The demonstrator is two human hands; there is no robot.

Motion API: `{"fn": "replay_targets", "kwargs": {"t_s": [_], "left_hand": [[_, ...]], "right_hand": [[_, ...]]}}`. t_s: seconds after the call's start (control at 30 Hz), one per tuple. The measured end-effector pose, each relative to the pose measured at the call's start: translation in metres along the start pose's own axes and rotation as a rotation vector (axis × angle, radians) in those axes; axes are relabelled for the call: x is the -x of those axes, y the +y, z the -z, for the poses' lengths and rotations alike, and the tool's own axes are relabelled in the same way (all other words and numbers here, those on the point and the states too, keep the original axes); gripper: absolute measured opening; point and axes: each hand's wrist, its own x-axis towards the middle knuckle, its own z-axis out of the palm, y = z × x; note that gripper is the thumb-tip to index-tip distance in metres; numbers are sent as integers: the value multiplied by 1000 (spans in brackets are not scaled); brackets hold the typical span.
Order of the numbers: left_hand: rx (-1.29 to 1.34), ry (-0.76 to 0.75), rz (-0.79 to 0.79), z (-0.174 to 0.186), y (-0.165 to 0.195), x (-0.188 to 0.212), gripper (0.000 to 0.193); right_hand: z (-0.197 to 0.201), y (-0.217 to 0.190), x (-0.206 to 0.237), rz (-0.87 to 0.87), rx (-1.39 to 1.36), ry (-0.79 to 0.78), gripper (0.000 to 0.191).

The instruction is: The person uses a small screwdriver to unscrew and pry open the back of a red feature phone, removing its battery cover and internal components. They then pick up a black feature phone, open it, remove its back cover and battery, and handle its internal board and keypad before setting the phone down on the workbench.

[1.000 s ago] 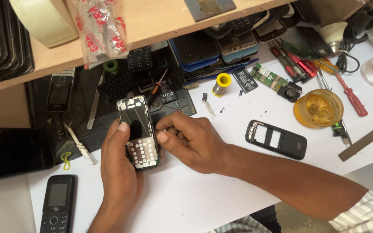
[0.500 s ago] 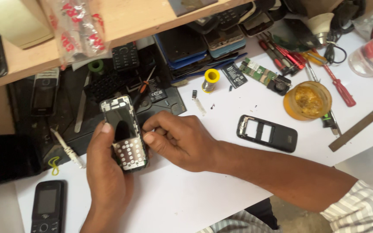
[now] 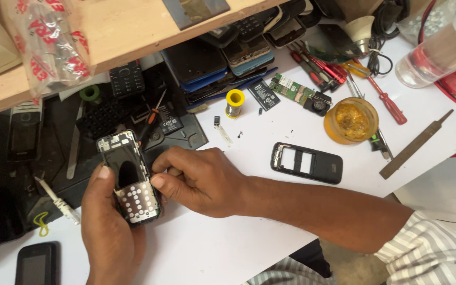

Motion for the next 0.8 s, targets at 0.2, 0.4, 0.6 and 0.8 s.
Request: {"fn": "replay_targets", "kwargs": {"t_s": [0.2, 0.4, 0.6, 0.8], "left_hand": [[36, -1, 5, 4, -6, -3, 37], [136, 9, -4, 5, -10, -12, 28], [85, -10, -28, 5, -4, -13, 29], [6, -14, -10, 3, 7, -10, 32]], "right_hand": [[2, -2, 0, -52, 68, -11, 23], [2, 0, -3, -20, 0, 2, 23], [-3, 5, -6, -100, -15, -23, 22], [-7, 7, -7, -61, -40, -11, 24]]}}
